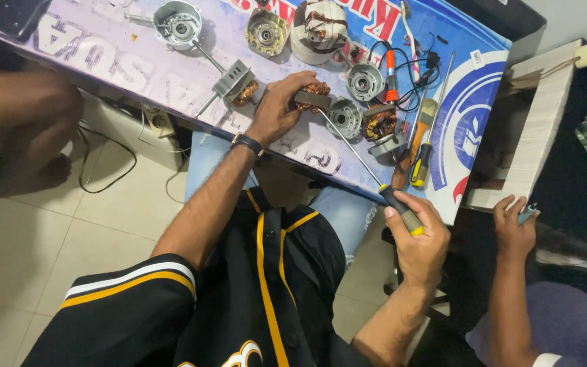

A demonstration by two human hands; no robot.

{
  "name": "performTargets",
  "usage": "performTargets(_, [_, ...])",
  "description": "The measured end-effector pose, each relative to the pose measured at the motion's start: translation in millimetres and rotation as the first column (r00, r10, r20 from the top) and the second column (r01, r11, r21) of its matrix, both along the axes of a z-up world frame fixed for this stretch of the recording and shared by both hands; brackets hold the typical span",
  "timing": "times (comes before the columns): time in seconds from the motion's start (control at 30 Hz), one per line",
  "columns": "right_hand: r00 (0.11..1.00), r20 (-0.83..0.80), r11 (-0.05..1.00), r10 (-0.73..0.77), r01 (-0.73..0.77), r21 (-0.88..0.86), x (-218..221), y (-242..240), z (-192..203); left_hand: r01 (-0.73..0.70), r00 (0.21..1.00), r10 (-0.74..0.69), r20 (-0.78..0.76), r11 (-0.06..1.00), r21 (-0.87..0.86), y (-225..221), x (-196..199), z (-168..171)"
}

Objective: Cleaning and adjusting the internal components of an electric motor stator using a screwdriver.

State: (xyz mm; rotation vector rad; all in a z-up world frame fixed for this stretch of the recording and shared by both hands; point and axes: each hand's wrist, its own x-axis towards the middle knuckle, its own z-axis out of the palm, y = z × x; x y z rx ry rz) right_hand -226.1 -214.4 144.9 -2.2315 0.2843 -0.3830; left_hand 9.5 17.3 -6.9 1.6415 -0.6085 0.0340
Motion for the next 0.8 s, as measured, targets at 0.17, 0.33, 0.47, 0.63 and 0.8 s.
performTargets(0.17, [0.998, 0.028, 0.988, 0.056, -0.051, -0.147, 9, 4, 16, 0.008, 1.000, -0.008, -0.006, 1.000, -0.004, -4, 0, -11])
performTargets(0.33, [0.994, 0.055, 0.969, 0.093, -0.077, -0.235, 16, 12, 29, -0.001, 1.000, 0.001, -0.024, 1.000, -0.020, -4, 2, -11])
performTargets(0.47, [0.994, 0.043, 0.957, 0.096, -0.081, -0.278, 22, 18, 42, -0.006, 1.000, 0.006, -0.009, 0.999, -0.037, -8, 4, -16])
performTargets(0.63, [0.989, 0.005, 0.908, 0.150, -0.135, -0.397, 48, 38, 85, -0.005, 0.993, -0.002, 0.116, 0.998, 0.058, -16, 5, -31])
performTargets(0.8, [0.949, -0.070, 0.795, 0.306, -0.296, -0.529, 96, 47, 121, -0.044, 0.977, 0.036, 0.209, 0.998, 0.034, -14, 4, -13])
